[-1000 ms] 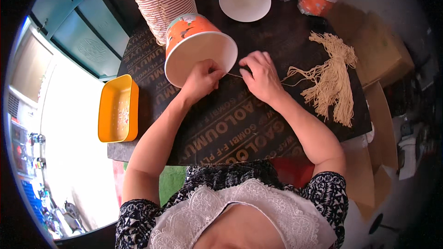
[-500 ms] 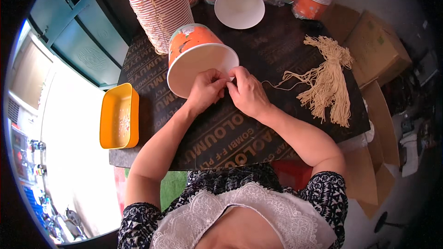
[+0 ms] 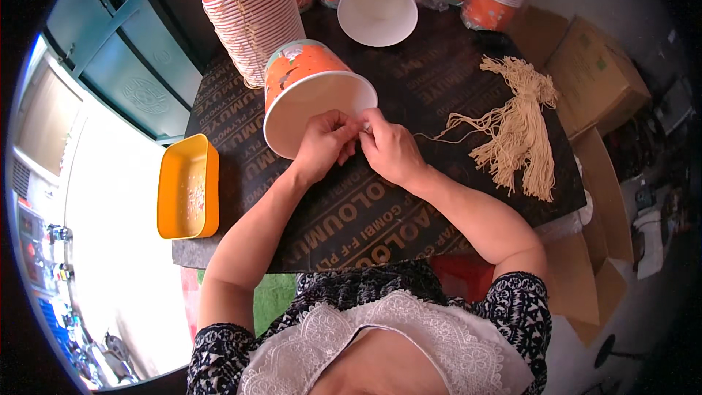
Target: Attaching string handles to printed paper buckets.
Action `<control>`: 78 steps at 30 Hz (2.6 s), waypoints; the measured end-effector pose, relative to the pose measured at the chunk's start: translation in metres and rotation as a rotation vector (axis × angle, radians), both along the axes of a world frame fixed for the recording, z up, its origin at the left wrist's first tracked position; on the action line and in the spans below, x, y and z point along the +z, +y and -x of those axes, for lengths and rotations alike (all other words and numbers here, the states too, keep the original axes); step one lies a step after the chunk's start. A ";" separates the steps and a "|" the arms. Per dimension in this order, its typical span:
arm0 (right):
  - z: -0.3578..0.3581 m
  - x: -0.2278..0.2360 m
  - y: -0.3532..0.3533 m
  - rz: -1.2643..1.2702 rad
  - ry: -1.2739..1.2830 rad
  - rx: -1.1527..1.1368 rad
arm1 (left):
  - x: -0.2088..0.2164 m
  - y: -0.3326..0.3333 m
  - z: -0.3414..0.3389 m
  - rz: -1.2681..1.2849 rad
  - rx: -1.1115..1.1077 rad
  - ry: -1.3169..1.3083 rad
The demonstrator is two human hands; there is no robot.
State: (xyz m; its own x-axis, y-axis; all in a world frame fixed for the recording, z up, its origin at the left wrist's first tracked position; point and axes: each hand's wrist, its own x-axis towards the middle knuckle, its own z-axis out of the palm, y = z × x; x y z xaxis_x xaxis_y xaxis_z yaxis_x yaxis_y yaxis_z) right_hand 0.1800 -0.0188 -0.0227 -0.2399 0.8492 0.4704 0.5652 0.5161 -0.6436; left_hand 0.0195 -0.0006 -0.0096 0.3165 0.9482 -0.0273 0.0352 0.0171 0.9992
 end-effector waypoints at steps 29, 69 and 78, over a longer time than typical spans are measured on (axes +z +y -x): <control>0.003 -0.017 0.009 -0.129 -0.037 -0.063 | 0.011 -0.152 -0.026 -0.954 -0.244 0.996; -0.002 -0.016 0.006 -0.141 -0.129 0.008 | 0.048 -0.105 0.211 -0.757 0.713 1.183; 0.001 -0.013 0.004 -0.161 -0.117 0.001 | 0.051 -0.059 0.262 -0.498 0.569 1.237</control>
State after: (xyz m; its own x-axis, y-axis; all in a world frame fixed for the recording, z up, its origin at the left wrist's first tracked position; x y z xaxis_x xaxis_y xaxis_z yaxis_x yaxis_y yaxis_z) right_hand 0.1795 -0.0146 -0.0359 -0.3017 0.7651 0.5688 0.6307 0.6076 -0.4828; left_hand -0.2421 -0.0596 0.0411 -0.0804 0.9276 0.3647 0.9705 -0.0107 0.2410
